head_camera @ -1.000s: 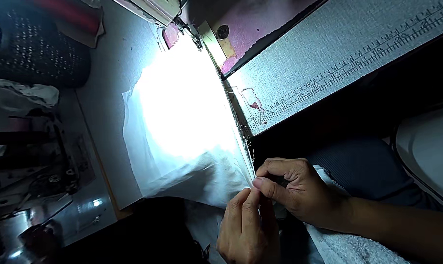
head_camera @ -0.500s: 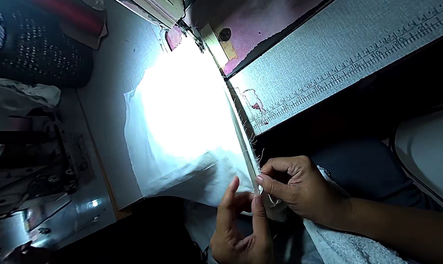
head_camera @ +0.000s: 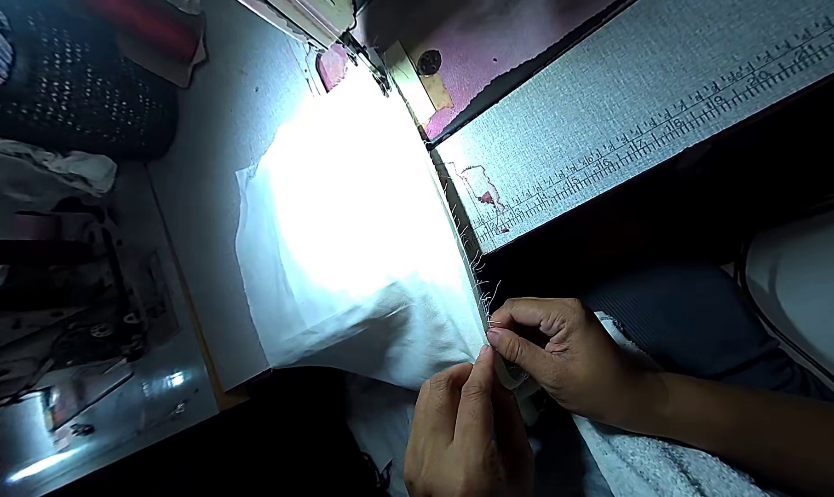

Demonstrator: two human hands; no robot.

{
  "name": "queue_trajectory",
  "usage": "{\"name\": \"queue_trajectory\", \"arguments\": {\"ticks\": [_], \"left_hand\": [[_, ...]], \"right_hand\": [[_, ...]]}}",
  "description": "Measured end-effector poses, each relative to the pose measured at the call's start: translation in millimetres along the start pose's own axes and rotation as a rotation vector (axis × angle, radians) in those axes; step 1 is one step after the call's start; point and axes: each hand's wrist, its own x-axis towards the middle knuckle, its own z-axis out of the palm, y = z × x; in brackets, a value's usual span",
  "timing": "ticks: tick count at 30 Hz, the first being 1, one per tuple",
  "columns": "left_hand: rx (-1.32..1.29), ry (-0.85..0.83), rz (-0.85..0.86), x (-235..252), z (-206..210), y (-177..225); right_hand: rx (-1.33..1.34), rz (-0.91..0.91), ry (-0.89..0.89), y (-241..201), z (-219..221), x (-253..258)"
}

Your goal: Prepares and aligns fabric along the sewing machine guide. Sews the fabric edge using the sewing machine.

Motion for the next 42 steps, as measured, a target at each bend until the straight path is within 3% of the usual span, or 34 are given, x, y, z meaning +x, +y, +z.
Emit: {"name": "queue_trajectory", "arguments": {"ticks": [10,20,26,31,37,42], "left_hand": [[0.058,0.013,0.005,-4.4,5.1,1.7],[-0.070,0.081,-0.001,-12.1,18.9,-4.3],[0.023,0.125,0.028,-16.6,29.4,-1.7],[-0.101,0.157,-0.059,-18.0,34.0,-7.4],[0.002,0.226,-0.118,-1.3,40.2,-3.2],[0.031,0.254,-0.033,0.1,33.9,-9.4]], "right_hand": [[0.070,0.002,-0.087,2.5,-5.5,3.6],[0.074,0.011,-0.130,0.0,-8.6,5.9],[0.100,0.055,-0.044,-0.7,-3.9,7.9],[0.169,0.113,0.002,-6.1,0.6,5.0],[-0.171,0.034,0.057,-15.1,8.3,6.3],[-0.306,-0.009,0.106,-17.8,18.0,8.4]]}}
